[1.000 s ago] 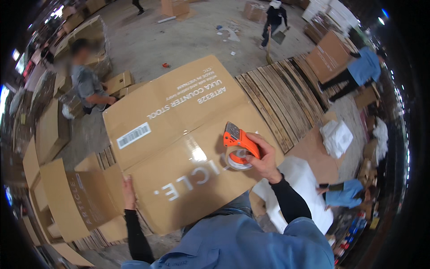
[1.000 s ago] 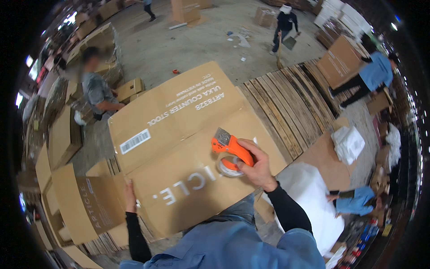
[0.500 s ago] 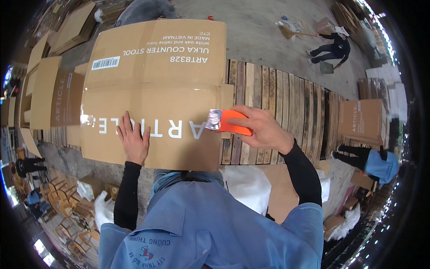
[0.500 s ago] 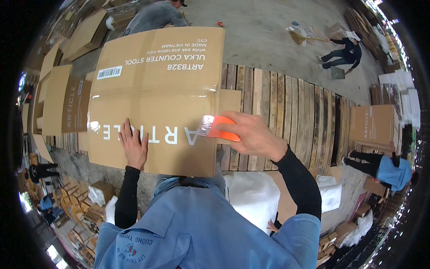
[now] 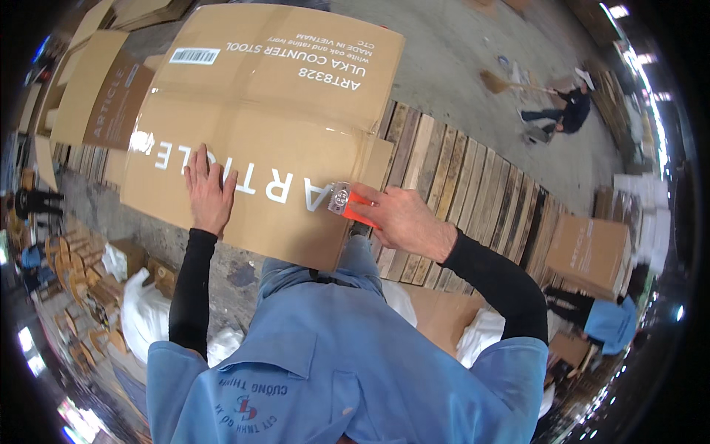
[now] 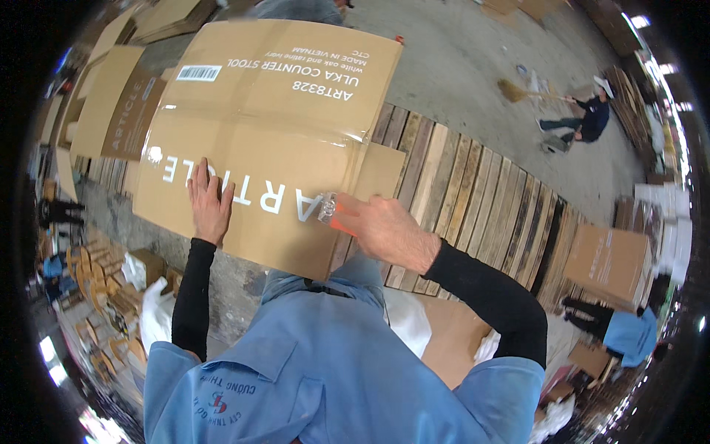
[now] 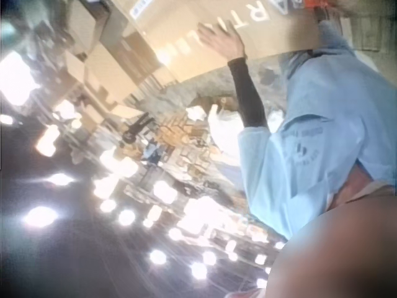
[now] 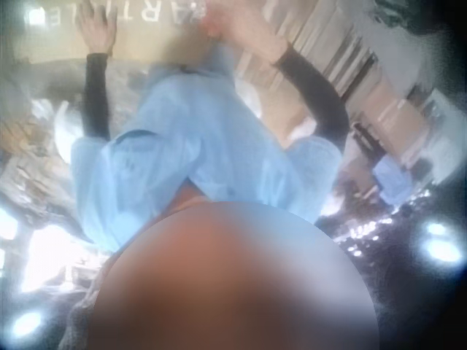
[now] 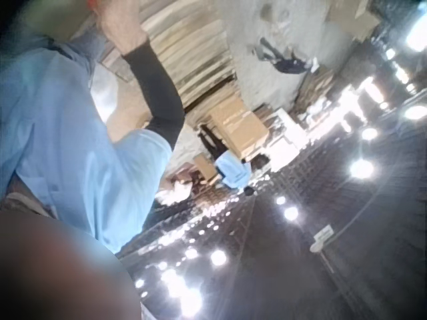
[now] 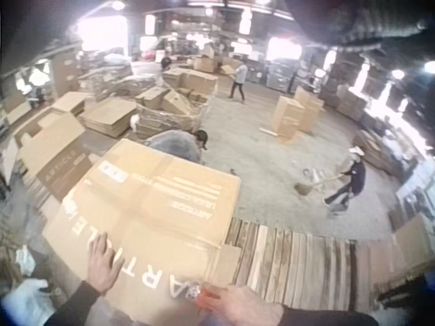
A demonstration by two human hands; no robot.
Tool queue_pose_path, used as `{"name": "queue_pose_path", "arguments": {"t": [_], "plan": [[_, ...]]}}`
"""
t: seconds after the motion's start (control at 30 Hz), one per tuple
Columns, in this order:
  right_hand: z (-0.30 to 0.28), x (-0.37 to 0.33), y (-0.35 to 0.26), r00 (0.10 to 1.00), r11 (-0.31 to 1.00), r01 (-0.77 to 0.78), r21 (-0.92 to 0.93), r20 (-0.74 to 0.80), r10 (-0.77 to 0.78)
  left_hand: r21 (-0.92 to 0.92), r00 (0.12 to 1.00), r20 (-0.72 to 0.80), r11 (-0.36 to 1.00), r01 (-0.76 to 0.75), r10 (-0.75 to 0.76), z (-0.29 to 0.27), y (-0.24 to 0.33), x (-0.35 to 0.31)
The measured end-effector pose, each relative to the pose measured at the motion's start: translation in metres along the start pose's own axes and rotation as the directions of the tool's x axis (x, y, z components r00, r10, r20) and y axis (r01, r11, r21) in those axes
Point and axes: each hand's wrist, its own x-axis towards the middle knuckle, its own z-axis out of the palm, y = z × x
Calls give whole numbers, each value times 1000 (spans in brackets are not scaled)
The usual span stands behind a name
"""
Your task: The person folds and assembles a flat cardboard box into a rectangular package, then seals it with packing tape. The person uses a handheld tape dispenser to apply tape along the box seams.
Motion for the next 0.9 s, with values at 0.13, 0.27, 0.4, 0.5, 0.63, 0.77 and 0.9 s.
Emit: {"name": "queue_pose_path", "arguments": {"t": [0.13,0.27,0.4,0.5,0.63,0.77,0.9], "plan": [[2,-30,27,995,995,96,5,-8,-96,-174,985,-170,985,-3,-27,2,54,-28],[22,-83,52,997,996,83,19,0,-83,-173,977,74,967,-187,202,-2,159,-67],[47,-108,79,995,995,103,-3,8,-103,-98,785,450,897,-430,426,-1,256,-62],[65,-86,76,994,994,112,-8,0,-112,208,703,541,736,-644,462,26,272,-75],[87,-33,63,978,981,191,-30,-80,-193,405,480,837,294,-866,261,40,280,-67],[126,-16,62,980,975,200,-99,48,-196,211,269,948,297,-931,171,38,293,-55],[192,-19,100,982,996,70,-50,180,-60,97,269,923,509,-855,275,51,283,-55]]}}
